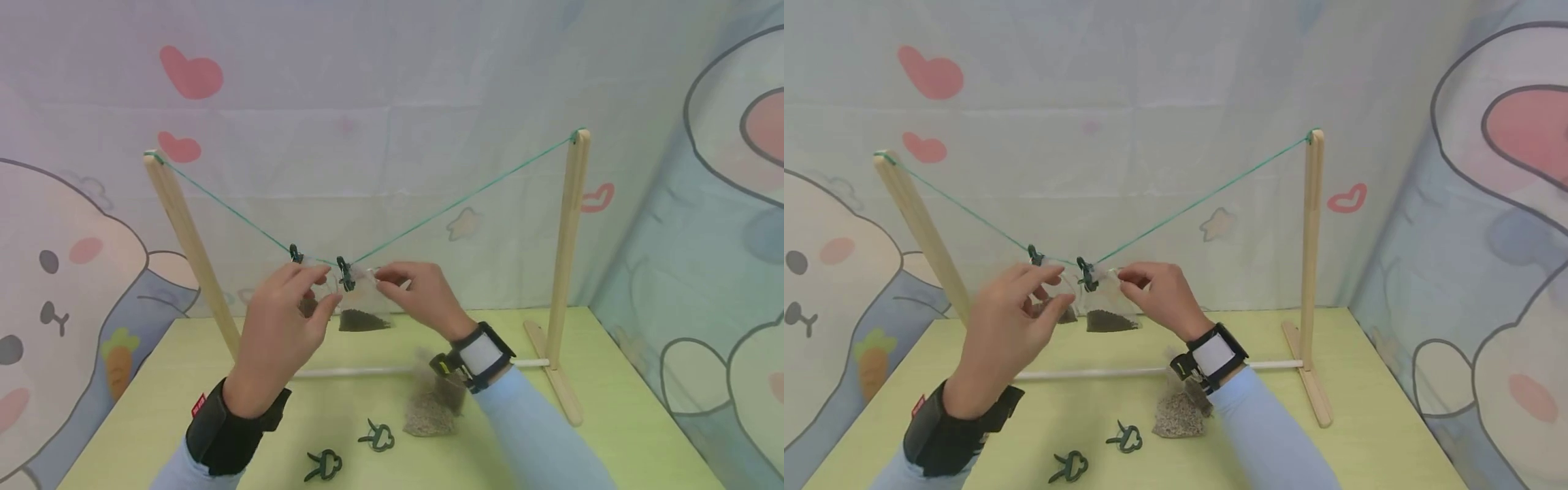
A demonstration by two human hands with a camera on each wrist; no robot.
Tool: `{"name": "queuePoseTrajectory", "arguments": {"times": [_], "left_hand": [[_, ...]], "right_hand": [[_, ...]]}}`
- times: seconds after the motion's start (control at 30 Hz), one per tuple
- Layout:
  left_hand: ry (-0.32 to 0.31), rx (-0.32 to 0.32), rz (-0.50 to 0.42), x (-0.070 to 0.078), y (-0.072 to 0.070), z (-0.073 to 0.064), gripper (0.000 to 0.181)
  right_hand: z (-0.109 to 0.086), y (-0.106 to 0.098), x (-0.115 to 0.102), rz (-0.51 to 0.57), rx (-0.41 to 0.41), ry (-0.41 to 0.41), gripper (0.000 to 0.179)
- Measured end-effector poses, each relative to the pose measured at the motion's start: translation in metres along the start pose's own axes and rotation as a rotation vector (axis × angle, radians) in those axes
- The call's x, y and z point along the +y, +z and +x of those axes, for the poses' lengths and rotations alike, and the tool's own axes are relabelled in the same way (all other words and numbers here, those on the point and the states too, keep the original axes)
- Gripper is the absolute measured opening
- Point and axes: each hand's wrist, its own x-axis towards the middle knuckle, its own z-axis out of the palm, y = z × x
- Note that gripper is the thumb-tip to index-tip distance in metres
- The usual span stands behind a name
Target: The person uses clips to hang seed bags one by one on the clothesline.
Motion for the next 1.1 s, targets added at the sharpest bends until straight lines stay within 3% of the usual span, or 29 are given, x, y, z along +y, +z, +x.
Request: {"name": "queuePoseTrajectory", "arguments": {"times": [0.13,0.27,0.4,0.5,0.53,0.73,0.77,1.1], "left_hand": [[0.087,0.01,0.0,0.0,0.005,-0.021,0.033],[0.123,-0.007,-0.004,-0.008,0.014,-0.039,0.034],[0.11,-0.035,-0.003,-0.015,0.025,-0.058,0.035],[0.066,-0.079,-0.015,-0.02,0.035,-0.074,0.036],[0.064,-0.075,-0.013,-0.037,0.052,-0.087,0.038],[-0.003,-0.121,-0.029,-0.04,0.069,-0.112,0.038],[-0.02,-0.14,-0.036,-0.025,0.058,-0.107,0.036],[-0.055,-0.249,-0.034,-0.027,0.078,-0.126,0.036]], "right_hand": [[-0.024,-0.009,0.007,-0.012,0.008,-0.002,0.018],[-0.05,-0.012,0.015,-0.058,0.061,-0.055,0.018],[-0.076,-0.008,0.026,-0.103,0.117,-0.111,0.017],[-0.093,-0.003,0.034,-0.117,0.153,-0.134,0.018],[-0.099,-0.002,0.036,-0.12,0.164,-0.135,0.018],[-0.123,0.009,0.046,-0.131,0.211,-0.146,0.019],[-0.126,0.011,0.047,-0.131,0.215,-0.146,0.018],[-0.146,0.025,0.053,-0.103,0.199,-0.09,0.02]]}}
